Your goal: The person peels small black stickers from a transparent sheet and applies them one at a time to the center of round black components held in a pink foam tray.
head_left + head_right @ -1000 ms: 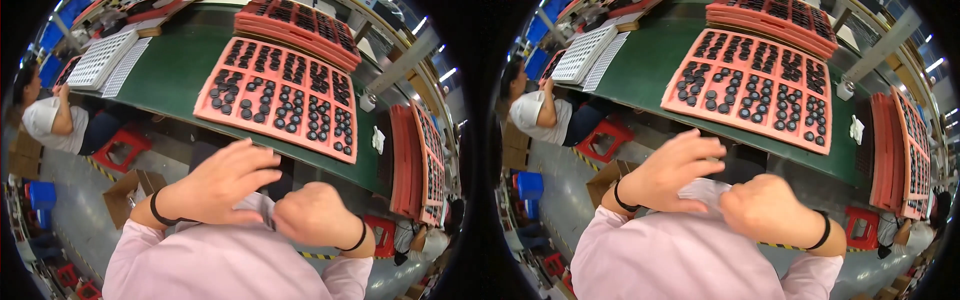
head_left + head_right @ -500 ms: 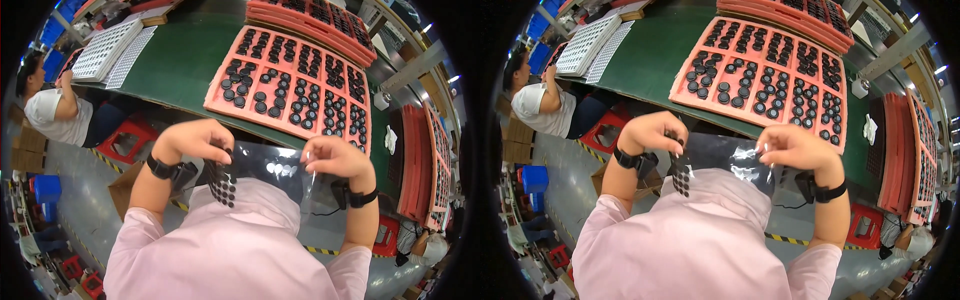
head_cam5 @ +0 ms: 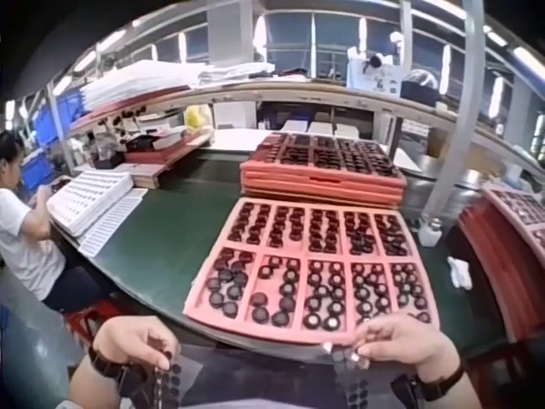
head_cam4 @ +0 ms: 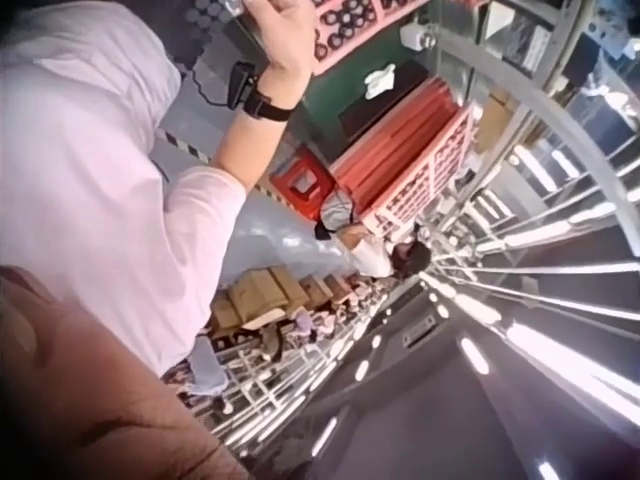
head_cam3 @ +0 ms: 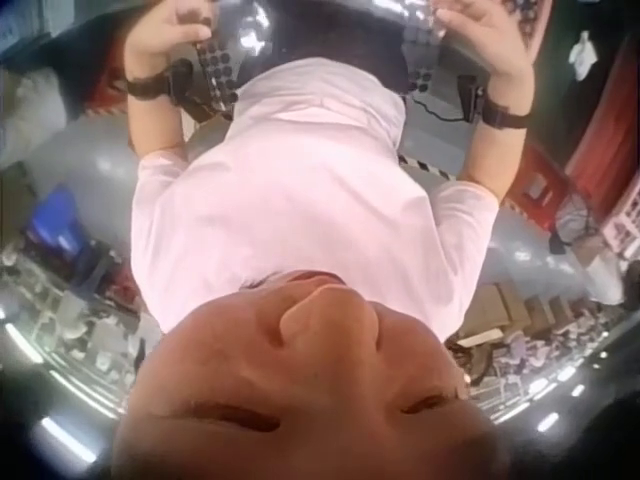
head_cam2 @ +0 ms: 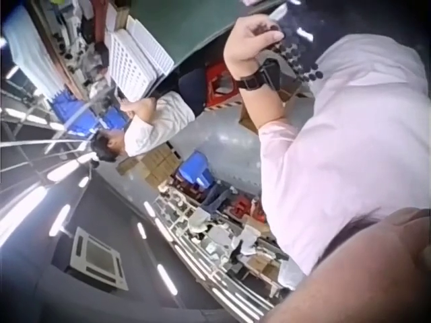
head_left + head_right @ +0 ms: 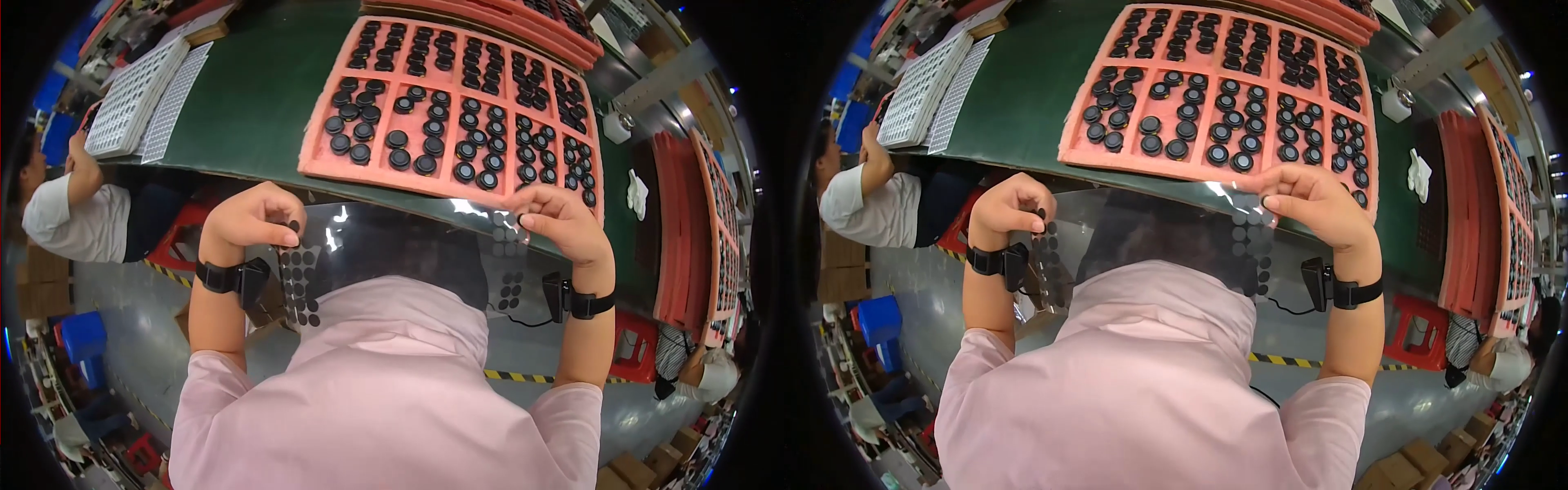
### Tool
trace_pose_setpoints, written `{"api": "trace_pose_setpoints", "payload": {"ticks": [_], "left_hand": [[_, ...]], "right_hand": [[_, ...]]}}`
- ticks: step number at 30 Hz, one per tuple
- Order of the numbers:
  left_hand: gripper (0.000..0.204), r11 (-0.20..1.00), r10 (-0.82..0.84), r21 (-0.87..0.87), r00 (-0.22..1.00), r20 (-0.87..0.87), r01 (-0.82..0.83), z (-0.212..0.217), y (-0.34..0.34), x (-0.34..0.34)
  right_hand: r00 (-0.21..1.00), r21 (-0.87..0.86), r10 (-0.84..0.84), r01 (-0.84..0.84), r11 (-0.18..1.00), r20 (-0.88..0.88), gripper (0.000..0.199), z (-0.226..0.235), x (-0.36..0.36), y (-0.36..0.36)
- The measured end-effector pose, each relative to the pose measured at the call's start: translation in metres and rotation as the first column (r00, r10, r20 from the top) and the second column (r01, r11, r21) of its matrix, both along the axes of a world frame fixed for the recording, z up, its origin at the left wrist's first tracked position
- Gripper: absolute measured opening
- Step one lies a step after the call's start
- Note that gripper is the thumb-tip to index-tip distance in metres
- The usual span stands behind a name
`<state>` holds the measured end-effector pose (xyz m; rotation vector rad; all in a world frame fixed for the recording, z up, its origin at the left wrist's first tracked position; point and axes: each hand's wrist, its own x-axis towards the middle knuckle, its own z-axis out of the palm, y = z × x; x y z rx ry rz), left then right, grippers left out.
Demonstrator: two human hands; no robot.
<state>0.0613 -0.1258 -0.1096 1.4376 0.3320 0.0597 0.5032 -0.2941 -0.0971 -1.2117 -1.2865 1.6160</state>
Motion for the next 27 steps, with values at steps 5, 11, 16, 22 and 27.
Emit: {"api": "trace_pose_setpoints", "payload": {"ticks": [5,11,16,22,27], "left_hand": [[0.018,0.998,0.048,-0.033,0.998,0.043,-0.047,-0.006,-0.007,-0.011],[0.02,0.991,0.041,-0.131,0.999,0.034,-0.036,-0.016,-0.014,-0.015],[0.043,0.975,0.095,-0.202,0.995,-0.007,-0.095,-0.038,-0.035,0.002],[0.055,0.873,0.348,0.288,0.916,0.198,-0.393,-0.005,-0.077,0.039],[0.071,0.895,0.346,0.063,0.776,0.527,-0.441,0.031,-0.116,0.048]], "right_hand": [[0.993,0.008,-0.121,0.121,0.993,-0.001,0.032,0.001,-0.015,-0.008],[0.932,0.116,-0.055,0.103,0.988,-0.357,0.034,0.01,-0.033,-0.014],[0.739,0.217,0.097,0.068,0.974,-0.667,0.028,0.035,-0.07,-0.023],[0.815,0.424,-0.027,0.328,0.844,-0.579,0.015,0.064,-0.101,-0.059],[0.934,0.715,-0.31,0.34,0.611,-0.179,0.02,0.07,-0.125,-0.07]]}}
